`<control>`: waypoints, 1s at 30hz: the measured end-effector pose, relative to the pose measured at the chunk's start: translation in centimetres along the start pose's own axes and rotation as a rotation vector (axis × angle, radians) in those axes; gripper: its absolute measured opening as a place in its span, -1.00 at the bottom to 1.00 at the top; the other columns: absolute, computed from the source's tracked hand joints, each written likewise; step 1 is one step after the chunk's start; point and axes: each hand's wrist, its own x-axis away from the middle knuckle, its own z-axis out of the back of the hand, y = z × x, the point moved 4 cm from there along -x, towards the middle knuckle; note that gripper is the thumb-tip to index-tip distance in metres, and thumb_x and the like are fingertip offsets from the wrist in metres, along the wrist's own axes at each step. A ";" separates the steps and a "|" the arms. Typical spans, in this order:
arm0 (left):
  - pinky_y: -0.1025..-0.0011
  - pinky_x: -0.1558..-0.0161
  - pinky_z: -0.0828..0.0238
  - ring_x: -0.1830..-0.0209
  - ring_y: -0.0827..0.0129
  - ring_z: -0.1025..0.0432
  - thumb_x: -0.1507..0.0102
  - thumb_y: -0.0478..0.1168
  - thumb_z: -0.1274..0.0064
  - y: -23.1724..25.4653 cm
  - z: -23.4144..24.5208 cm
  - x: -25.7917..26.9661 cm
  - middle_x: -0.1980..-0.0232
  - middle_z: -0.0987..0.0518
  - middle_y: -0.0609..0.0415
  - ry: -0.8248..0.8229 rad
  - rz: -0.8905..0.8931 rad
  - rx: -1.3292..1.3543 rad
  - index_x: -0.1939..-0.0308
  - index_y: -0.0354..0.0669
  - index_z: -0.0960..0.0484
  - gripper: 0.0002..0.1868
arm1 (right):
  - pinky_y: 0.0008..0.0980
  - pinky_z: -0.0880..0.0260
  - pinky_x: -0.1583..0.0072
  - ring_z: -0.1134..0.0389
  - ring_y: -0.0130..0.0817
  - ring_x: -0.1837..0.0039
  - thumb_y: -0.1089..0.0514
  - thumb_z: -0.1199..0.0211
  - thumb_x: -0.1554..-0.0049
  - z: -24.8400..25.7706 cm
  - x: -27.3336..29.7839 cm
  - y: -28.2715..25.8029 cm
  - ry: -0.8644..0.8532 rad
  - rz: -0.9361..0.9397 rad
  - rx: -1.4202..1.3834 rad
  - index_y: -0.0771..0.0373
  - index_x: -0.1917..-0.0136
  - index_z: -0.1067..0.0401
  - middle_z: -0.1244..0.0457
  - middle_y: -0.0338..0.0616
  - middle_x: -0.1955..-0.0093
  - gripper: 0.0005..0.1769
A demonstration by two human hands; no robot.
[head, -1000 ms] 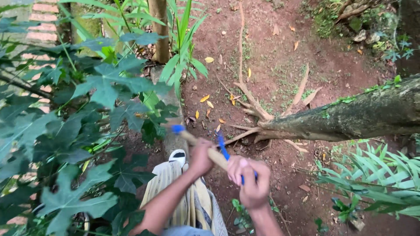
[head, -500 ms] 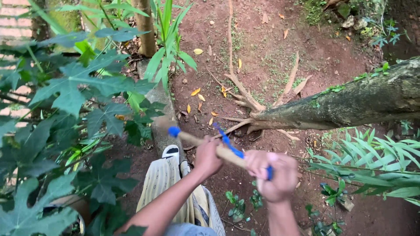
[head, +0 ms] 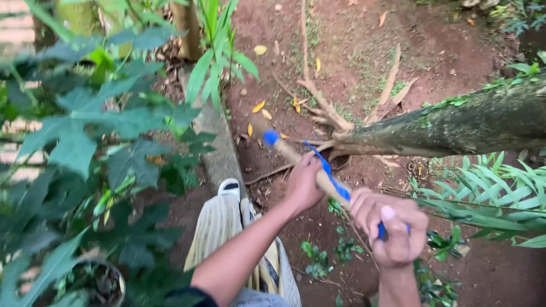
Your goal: Tying a blue string around a bamboo pole in a garden
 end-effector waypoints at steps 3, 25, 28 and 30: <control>0.12 -0.20 -0.54 -0.11 0.20 -0.35 -0.04 -0.54 -0.22 0.0 0.4 2.3 -0.09 -0.40 0.12 -0.164 0.250 0.074 0.16 -0.06 -0.58 -0.62 | -0.29 -0.13 0.26 0.02 -0.34 0.54 0.04 0.09 -0.22 1.5 1.8 2.1 0.063 -0.075 -0.117 0.17 0.60 -0.08 0.00 -0.17 0.63 -0.44; -0.01 0.13 -0.26 0.10 -0.14 -0.39 -0.12 -0.22 -0.09 6.8 3.1 -6.3 0.13 -0.49 -0.04 -0.138 -0.380 -0.083 0.20 -0.08 -0.43 -0.78 | -0.26 -0.17 0.16 -0.10 -0.24 0.41 0.18 0.12 -0.23 5.0 -4.1 -2.1 0.512 0.096 -0.102 0.25 0.52 -0.12 -0.03 -0.10 0.55 -0.53; 0.01 0.08 -0.28 0.08 -0.12 -0.41 -0.12 -0.18 -0.16 7.5 3.8 -8.7 0.10 -0.49 -0.03 -0.121 -0.389 -0.116 0.13 -0.04 -0.47 -0.72 | -0.27 -0.16 0.17 -0.09 -0.25 0.43 0.20 0.11 -0.22 6.0 -5.7 -0.8 0.517 0.126 -0.121 0.23 0.53 -0.11 -0.02 -0.10 0.56 -0.53; 0.00 0.07 -0.29 0.11 -0.12 -0.41 -0.12 -0.19 -0.17 7.8 4.3 -9.5 0.09 -0.47 -0.03 -0.113 -0.391 -0.132 0.10 -0.01 -0.50 -0.72 | -0.28 -0.15 0.18 -0.08 -0.25 0.43 0.20 0.11 -0.21 6.5 -6.5 0.0 0.514 0.143 -0.129 0.23 0.54 -0.11 -0.02 -0.10 0.56 -0.54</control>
